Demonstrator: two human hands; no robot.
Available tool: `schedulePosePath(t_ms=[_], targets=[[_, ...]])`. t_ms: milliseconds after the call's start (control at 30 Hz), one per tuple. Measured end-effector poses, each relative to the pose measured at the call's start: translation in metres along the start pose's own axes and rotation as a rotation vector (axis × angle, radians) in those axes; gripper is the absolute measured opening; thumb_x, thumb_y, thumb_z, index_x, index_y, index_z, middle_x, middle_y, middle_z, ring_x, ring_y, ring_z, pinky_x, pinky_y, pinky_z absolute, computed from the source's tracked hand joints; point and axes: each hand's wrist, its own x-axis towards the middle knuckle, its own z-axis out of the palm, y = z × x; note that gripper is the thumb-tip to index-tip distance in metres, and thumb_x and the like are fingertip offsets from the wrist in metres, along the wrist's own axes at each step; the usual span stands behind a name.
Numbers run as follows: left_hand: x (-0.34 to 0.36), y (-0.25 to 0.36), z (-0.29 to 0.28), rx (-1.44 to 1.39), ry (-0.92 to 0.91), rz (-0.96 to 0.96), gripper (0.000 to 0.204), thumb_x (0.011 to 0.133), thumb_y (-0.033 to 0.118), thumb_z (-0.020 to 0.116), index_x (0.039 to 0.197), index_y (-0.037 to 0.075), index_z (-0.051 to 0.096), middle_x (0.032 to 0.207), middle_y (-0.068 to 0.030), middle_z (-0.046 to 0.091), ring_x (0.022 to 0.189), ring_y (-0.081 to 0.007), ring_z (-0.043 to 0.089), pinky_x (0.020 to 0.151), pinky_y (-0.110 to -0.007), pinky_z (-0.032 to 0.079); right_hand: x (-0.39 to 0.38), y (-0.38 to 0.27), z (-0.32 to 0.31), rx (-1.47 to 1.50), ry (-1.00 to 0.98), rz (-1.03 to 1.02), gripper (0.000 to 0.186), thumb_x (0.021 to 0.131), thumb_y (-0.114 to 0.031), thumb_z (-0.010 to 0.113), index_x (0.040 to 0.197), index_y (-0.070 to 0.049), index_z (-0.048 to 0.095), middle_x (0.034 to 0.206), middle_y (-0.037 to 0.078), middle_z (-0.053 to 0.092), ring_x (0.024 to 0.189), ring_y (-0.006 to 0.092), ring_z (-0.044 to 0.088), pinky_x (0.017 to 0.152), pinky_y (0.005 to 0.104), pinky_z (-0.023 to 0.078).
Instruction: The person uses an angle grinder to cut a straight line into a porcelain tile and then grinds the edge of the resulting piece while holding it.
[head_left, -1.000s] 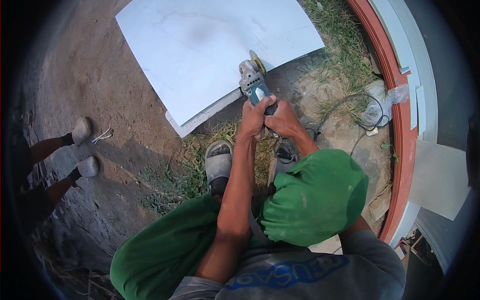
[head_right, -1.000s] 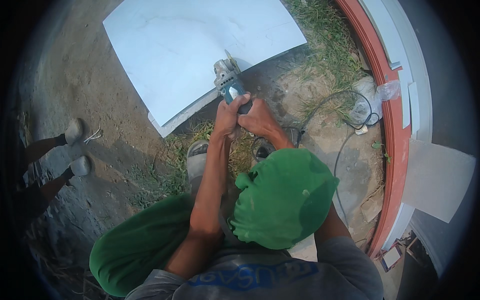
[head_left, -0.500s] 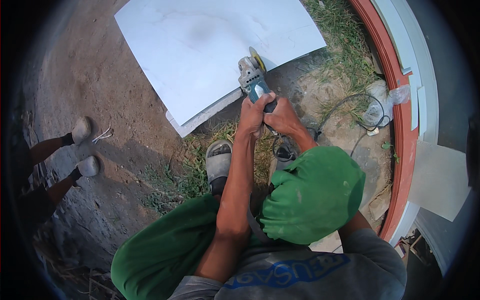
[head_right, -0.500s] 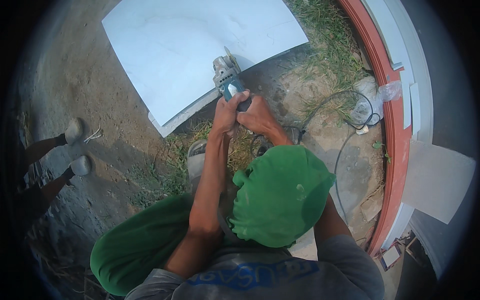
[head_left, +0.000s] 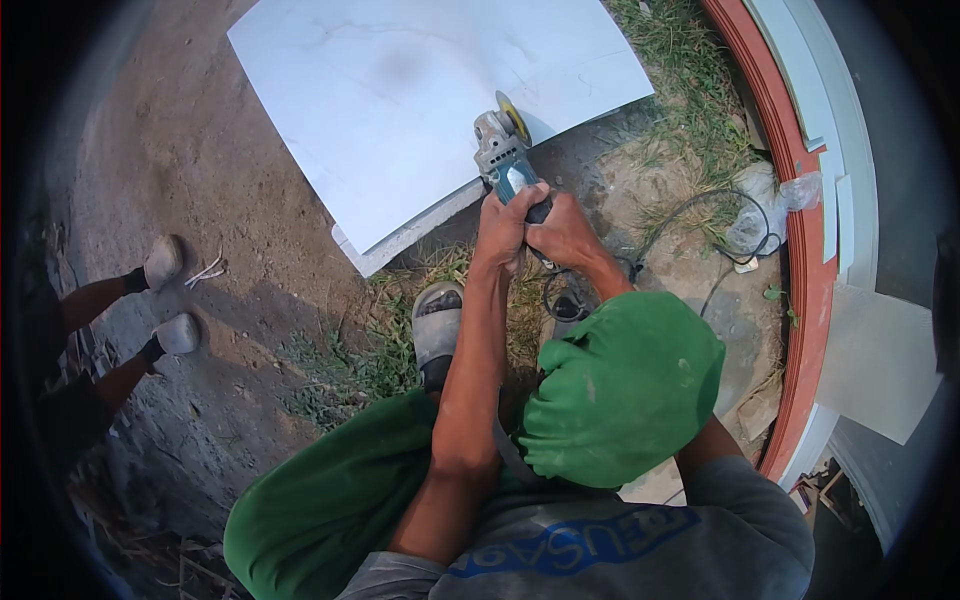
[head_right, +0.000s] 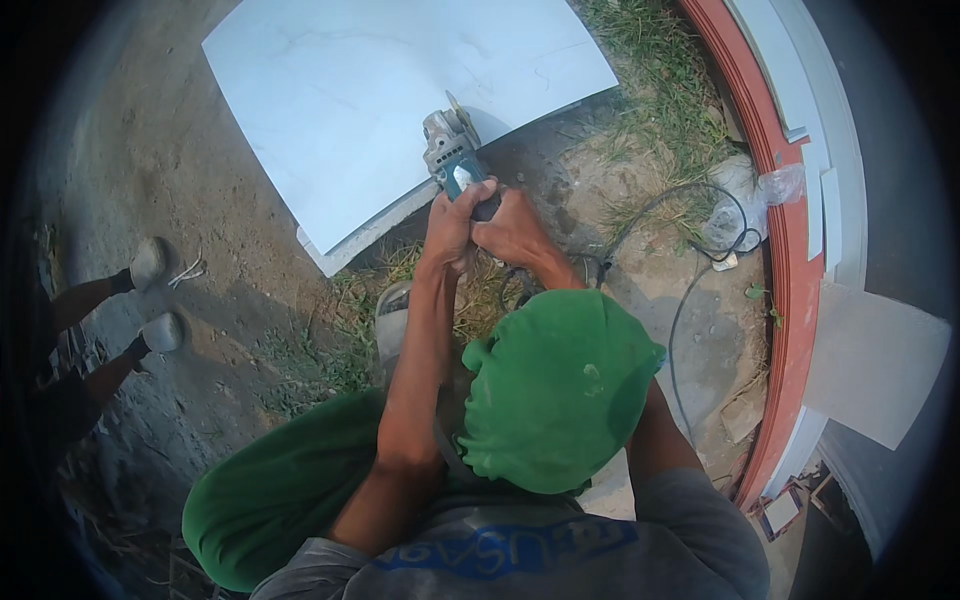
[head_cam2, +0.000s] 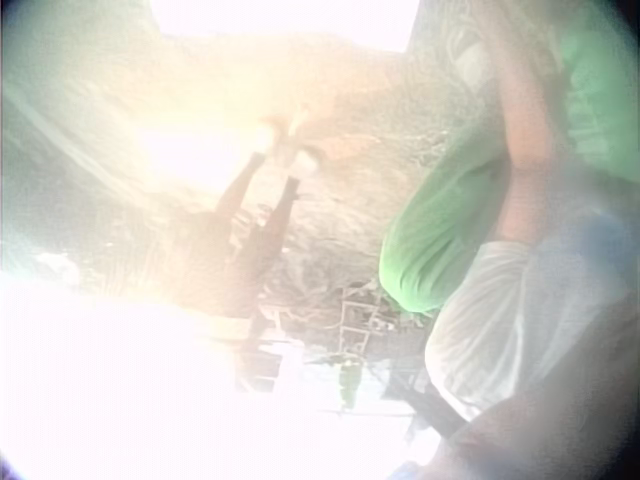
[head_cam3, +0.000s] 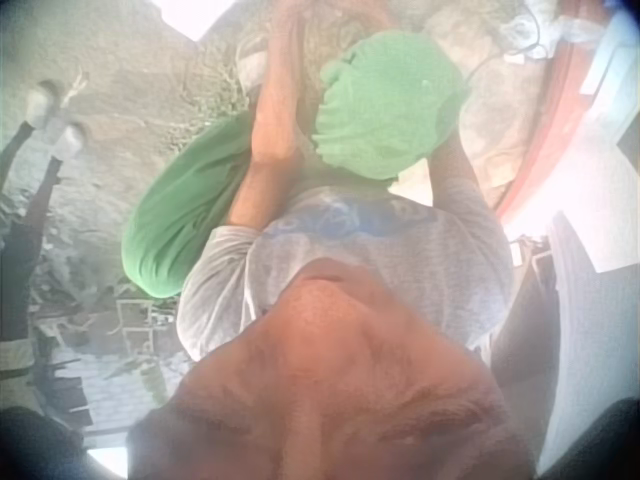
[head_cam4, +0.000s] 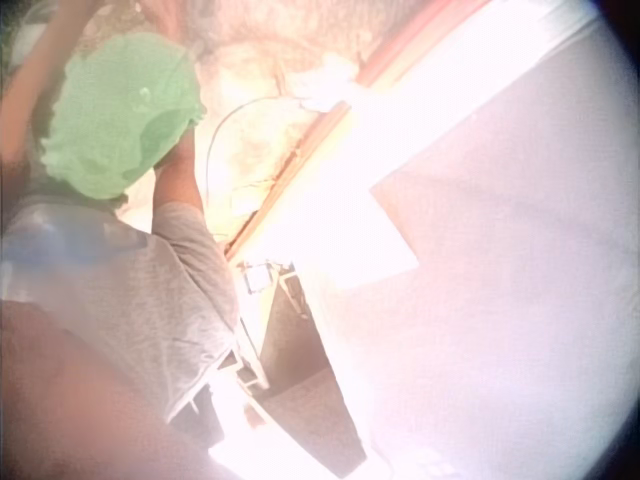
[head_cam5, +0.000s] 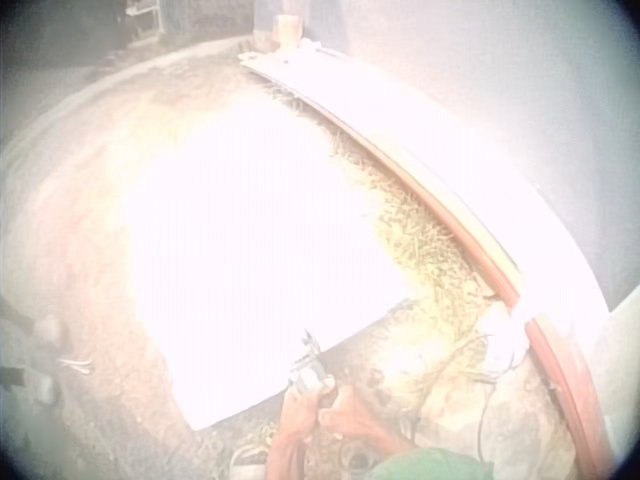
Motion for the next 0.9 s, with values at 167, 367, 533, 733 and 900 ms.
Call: schedulePosePath(t_ms=[167,367,533,733,900], targets=[[0.003,0.002,-0.001,0.022,0.001,-0.001,0.023,0.091,0.018,0.078,0.106,0.002,0.071,0.094,-0.0027,0.070,0.080,-0.0127,0.066,0.075,-0.031,0.055,0.004,0.002,-0.001,-0.027,-0.007,-0.002,0.044,0.079,-0.023,0.074,0.112,0.005,0.071,0.095,0.013,0.075,0.087,0.0199,0.069,0.079,0.0382,0.056],[0.005,0.003,-0.003,0.029,-0.008,0.004,0.025,0.092,0.018,0.077,0.109,0.000,0.072,0.096,-0.0038,0.071,0.083,-0.0131,0.067,0.077,-0.031,0.055,0.005,-0.003,0.000,0.027,-0.003,-0.030,0.045,0.078,-0.023,0.073,0.113,0.005,0.071,0.095,0.014,0.075,0.087,0.0201,0.069,0.080,0.0388,0.056],[0.007,0.004,-0.003,0.053,0.001,0.014,0.028,0.093,0.019,0.077,0.111,-0.001,0.072,0.099,-0.0052,0.072,0.086,-0.0142,0.068,0.081,-0.032,0.056,0.010,0.005,0.001,-0.011,0.006,-0.026,0.046,0.078,-0.023,0.073,0.114,0.005,0.070,0.094,0.015,0.074,0.086,0.0211,0.069,0.079,0.0391,0.056],[0.009,0.005,-0.003,0.032,-0.014,0.011,0.028,0.093,0.020,0.077,0.110,-0.001,0.071,0.097,-0.0042,0.071,0.085,-0.0135,0.067,0.080,-0.032,0.056,0.014,0.006,-0.001,-0.020,-0.003,-0.042,0.047,0.078,-0.024,0.073,0.114,0.006,0.070,0.093,0.017,0.074,0.085,0.0224,0.069,0.078,0.0395,0.056],[0.011,0.006,-0.005,0.023,-0.021,0.012,0.028,0.092,0.020,0.078,0.110,0.000,0.071,0.097,-0.0037,0.070,0.084,-0.0130,0.066,0.077,-0.031,0.055,0.014,0.003,0.001,0.001,-0.002,-0.051,0.047,0.078,-0.024,0.074,0.113,0.006,0.070,0.093,0.016,0.074,0.084,0.0221,0.069,0.078,0.0393,0.056]])
